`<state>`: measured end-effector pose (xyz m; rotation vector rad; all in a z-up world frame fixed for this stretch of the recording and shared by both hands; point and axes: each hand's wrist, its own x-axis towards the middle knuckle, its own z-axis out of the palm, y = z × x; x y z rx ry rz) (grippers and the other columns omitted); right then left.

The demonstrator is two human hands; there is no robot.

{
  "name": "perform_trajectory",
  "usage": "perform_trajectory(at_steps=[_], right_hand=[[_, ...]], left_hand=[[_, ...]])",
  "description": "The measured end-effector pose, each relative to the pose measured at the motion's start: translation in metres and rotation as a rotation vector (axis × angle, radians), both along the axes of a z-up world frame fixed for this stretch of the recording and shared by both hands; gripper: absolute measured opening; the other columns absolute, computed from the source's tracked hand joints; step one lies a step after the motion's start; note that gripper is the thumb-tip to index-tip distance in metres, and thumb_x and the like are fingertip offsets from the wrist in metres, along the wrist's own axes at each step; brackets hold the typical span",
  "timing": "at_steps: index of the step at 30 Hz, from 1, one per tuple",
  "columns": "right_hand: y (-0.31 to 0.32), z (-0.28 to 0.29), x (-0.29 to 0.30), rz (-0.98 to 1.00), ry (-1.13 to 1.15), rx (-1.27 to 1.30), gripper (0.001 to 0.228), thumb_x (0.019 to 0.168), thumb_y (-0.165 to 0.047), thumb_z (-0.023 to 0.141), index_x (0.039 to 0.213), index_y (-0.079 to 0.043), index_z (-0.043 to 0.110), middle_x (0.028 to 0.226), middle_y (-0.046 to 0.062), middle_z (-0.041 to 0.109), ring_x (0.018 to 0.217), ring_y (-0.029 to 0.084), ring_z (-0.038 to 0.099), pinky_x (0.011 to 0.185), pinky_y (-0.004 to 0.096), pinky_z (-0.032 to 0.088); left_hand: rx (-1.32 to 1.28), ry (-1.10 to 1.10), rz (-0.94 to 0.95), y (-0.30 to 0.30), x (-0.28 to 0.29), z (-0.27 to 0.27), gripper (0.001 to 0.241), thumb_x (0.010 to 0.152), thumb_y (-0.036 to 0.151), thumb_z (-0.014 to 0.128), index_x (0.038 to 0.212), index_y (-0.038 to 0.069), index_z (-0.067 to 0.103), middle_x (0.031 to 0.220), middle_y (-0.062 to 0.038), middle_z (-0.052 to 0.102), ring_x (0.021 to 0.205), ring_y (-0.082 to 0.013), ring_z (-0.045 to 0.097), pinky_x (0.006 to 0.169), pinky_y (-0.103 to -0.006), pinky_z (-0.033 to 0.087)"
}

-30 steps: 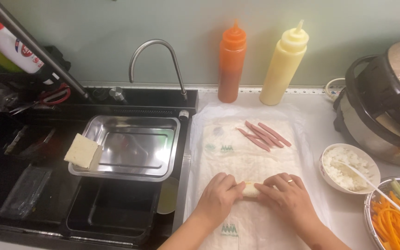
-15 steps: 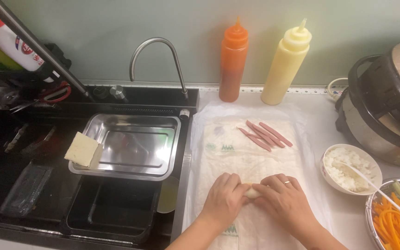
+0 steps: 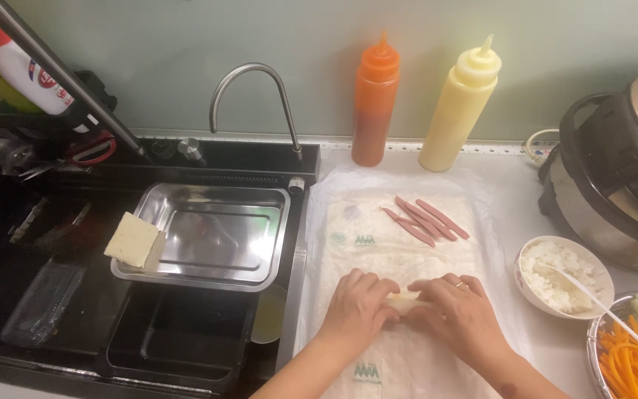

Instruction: Preparing small sandwich rolls by applying sauce and ham to bread slices and rolling them tightly.

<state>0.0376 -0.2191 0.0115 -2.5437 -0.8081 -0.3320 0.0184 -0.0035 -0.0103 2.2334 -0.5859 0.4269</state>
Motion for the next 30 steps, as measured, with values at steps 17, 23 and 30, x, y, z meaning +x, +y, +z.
perform_trajectory(at_steps=[17,23,30], right_hand=[[0.0,-0.01,-0.006,0.07,-0.24,-0.153,0.042,0.069,-0.018,0.074,0.111,-0.015,0.074,0.106,0.001,0.065,0.101,0.023,0.063,0.091,0.042,0.045],[-0.009,-0.024,-0.008,0.123,-0.258,-0.099,0.053,0.074,-0.021,0.075,0.125,-0.007,0.067,0.112,0.005,0.065,0.104,0.025,0.062,0.09,0.042,0.045],[-0.006,-0.028,-0.007,-0.015,-0.036,-0.006,0.043,0.077,-0.02,0.075,0.12,-0.017,0.072,0.108,0.0,0.068,0.103,0.024,0.062,0.095,0.041,0.044]], left_hand=[[0.195,-0.222,-0.024,-0.002,-0.006,-0.006,0.026,0.082,0.012,0.075,0.106,0.002,0.07,0.101,-0.009,0.059,0.101,-0.0284,0.057,0.091,-0.0407,0.048],[0.196,-0.158,-0.034,-0.003,-0.012,0.002,0.041,0.082,0.008,0.074,0.119,-0.005,0.064,0.1,-0.012,0.057,0.096,-0.0317,0.056,0.087,-0.0426,0.047],[0.122,-0.049,-0.005,-0.005,-0.007,-0.013,0.032,0.085,0.007,0.074,0.115,-0.001,0.067,0.101,-0.01,0.058,0.097,-0.0294,0.056,0.086,-0.0414,0.048]])
